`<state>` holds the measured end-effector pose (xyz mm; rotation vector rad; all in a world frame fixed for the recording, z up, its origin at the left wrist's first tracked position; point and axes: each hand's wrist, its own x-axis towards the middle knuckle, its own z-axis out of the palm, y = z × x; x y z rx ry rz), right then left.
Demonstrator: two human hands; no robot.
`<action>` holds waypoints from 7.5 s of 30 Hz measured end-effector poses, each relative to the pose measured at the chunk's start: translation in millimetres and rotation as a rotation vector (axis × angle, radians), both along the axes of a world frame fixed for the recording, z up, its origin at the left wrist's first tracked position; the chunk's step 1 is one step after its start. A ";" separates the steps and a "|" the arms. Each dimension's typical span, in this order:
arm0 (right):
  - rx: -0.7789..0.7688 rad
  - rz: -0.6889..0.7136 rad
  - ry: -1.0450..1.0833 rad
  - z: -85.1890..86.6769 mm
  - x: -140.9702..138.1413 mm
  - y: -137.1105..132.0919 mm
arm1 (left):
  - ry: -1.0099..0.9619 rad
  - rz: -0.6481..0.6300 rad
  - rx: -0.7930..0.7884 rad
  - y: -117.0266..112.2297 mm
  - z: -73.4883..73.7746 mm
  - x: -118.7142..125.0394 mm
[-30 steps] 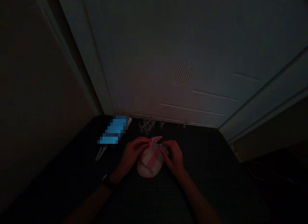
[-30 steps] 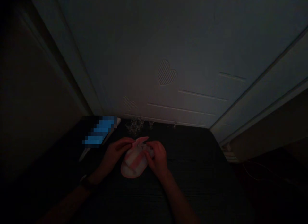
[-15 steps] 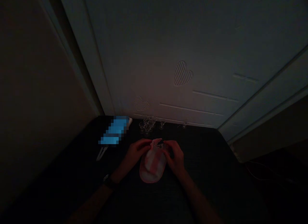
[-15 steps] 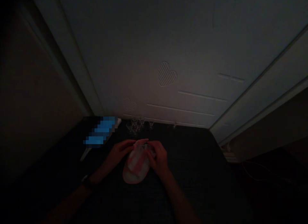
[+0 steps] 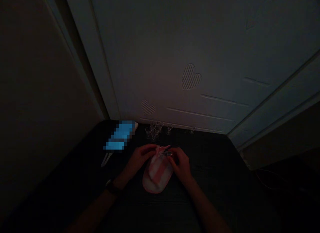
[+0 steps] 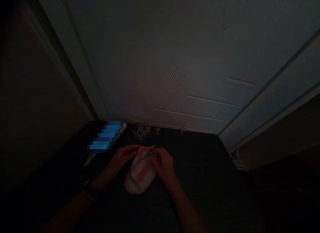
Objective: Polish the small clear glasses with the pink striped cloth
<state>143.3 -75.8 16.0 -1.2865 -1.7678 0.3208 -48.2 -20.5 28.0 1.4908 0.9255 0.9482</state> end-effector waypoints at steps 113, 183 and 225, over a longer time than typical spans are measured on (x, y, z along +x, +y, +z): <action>-0.221 -0.114 0.588 0.7 -1.3 5.4 | 0.559 0.007 0.710 -13.3 -20.0 5.3; -0.344 0.009 0.740 -5.0 -2.8 10.3 | 0.586 0.123 0.710 -19.2 -12.7 4.8; -0.348 -0.004 0.733 -4.1 -3.6 10.1 | 0.583 0.099 0.703 -22.6 -14.0 11.4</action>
